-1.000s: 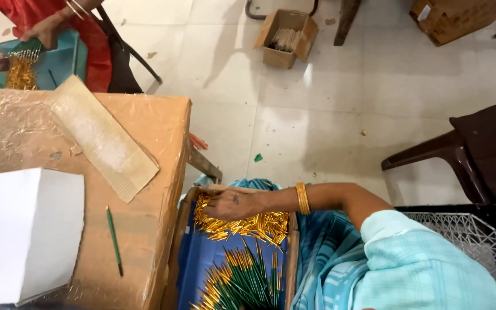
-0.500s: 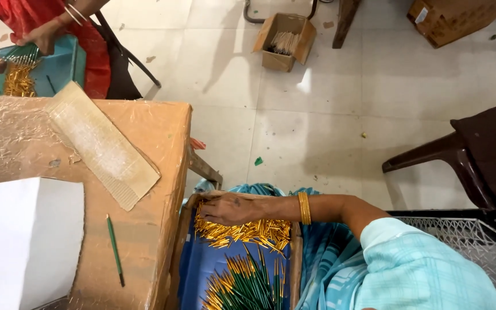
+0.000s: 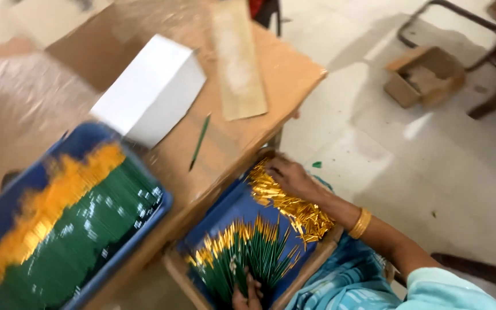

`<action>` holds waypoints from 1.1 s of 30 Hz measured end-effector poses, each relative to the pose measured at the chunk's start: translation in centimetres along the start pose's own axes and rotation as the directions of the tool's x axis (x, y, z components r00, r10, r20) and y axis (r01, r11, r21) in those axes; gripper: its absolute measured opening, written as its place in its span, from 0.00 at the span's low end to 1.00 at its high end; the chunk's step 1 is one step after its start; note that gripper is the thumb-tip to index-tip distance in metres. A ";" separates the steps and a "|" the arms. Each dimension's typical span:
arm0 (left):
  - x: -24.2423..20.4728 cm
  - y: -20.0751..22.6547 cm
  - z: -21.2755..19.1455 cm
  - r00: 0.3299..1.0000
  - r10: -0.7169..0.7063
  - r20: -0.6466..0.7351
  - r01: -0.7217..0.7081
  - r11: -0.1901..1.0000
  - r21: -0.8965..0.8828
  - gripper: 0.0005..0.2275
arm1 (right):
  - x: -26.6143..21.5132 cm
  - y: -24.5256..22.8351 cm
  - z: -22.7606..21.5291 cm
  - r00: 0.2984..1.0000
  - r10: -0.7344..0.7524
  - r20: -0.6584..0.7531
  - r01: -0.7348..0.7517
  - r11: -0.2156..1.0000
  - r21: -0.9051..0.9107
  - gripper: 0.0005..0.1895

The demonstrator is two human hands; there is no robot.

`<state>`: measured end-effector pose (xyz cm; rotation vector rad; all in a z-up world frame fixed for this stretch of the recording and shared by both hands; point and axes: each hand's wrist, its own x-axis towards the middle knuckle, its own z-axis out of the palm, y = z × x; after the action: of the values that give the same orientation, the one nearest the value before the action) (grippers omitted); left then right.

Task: Bundling and sorting colored decorative sticks into containers.

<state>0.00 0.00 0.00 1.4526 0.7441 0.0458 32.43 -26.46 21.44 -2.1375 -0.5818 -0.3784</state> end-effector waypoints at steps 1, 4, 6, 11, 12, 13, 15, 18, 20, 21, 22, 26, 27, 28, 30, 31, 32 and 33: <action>0.7 2.1 2.6 1.000 -0.008 -0.028 0.008 1.000 -0.007 0.15 | 0.1 -0.6 -0.2 0.999 0.039 0.007 -0.039 0.999 -0.010 0.07; -0.1 4.0 3.7 0.999 0.029 -0.032 -0.030 0.999 -0.013 0.14 | 0.7 -2.6 -1.0 0.993 0.107 0.041 -0.107 0.994 -0.011 0.08; -0.6 4.7 3.9 0.999 0.041 -0.035 -0.042 0.999 -0.022 0.14 | 0.8 -2.7 -0.6 0.991 0.116 0.072 -0.117 0.993 0.009 0.08; -0.7 5.8 3.5 0.999 0.030 0.029 -0.029 0.998 -0.058 0.14 | -0.2 -0.8 0.1 0.971 0.200 0.133 -0.220 0.962 0.160 0.08; 0.3 6.0 4.0 1.000 0.009 0.029 -0.007 0.999 -0.054 0.15 | -0.1 -0.1 0.1 0.943 0.280 0.181 -0.328 0.873 0.360 0.08; 1.3 6.3 4.5 1.000 -0.013 0.029 0.014 0.999 -0.050 0.15 | 0.1 0.6 0.0 0.907 0.342 0.247 -0.422 0.732 0.535 0.09; 1.2 5.8 4.9 0.999 0.030 0.028 -0.028 0.997 -0.075 0.15 | 0.5 -0.5 -1.7 0.867 0.363 0.343 -0.494 0.526 0.693 0.09; 1.1 6.4 4.2 0.998 0.029 0.050 -0.025 0.997 -0.076 0.15 | 1.1 -5.3 -4.7 0.815 0.314 0.486 -0.544 0.127 0.830 0.09; 1.1 8.9 4.8 0.996 -0.014 0.084 0.020 0.997 -0.079 0.16 | 1.7 -8.5 -7.5 0.812 0.266 0.520 -0.539 -0.001 0.842 0.09; 0.4 10.8 5.1 0.995 -0.042 0.088 0.052 0.992 -0.115 0.15 | 1.6 -9.8 -8.8 0.822 0.205 0.531 -0.531 -0.063 0.845 0.09; -0.4 12.6 4.9 0.993 -0.075 0.092 0.088 0.985 -0.145 0.15 | 1.2 -11.2 -9.9 0.830 0.148 0.538 -0.523 -0.130 0.842 0.09; -2.4 20.9 6.1 0.946 -0.216 0.242 0.307 0.836 -0.454 0.17 | 1.9 -13.6 -10.3 0.862 0.141 0.487 -0.463 -0.172 0.869 0.09; -2.2 22.1 6.5 0.940 -0.150 0.307 0.295 0.808 -0.511 0.18 | 2.1 -14.0 -10.2 0.843 0.194 0.502 -0.474 -0.175 0.863 0.09; -2.4 23.0 7.1 0.930 -0.085 0.357 0.290 0.766 -0.574 0.19 | 2.3 -14.3 -10.0 0.814 0.243 0.528 -0.497 -0.180 0.849 0.09; -3.0 25.8 7.5 0.917 -0.134 0.376 0.347 0.734 -0.584 0.19 | 2.0 -15.1 -11.0 0.799 0.251 0.547 -0.510 -0.201 0.836 0.09; -3.9 26.8 7.1 0.904 -0.179 0.388 0.395 0.698 -0.598 0.20 | 1.4 -15.6 -11.1 0.782 0.252 0.570 -0.525 -0.226 0.821 0.09; -4.5 28.6 6.8 0.909 -0.202 0.365 0.396 0.692 -0.603 0.20 | 1.1 -16.2 -11.7 0.765 0.248 0.595 -0.544 -0.248 0.802 0.09; -5.1 30.6 6.7 0.909 -0.079 0.409 0.336 0.718 -0.610 0.19 | 0.9 -17.0 -12.4 0.790 0.200 0.579 -0.539 -0.221 0.812 0.09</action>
<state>11.52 -3.35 29.34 0.6379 0.5051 -0.1179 23.42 -27.50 40.43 -0.6250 -0.0929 0.6344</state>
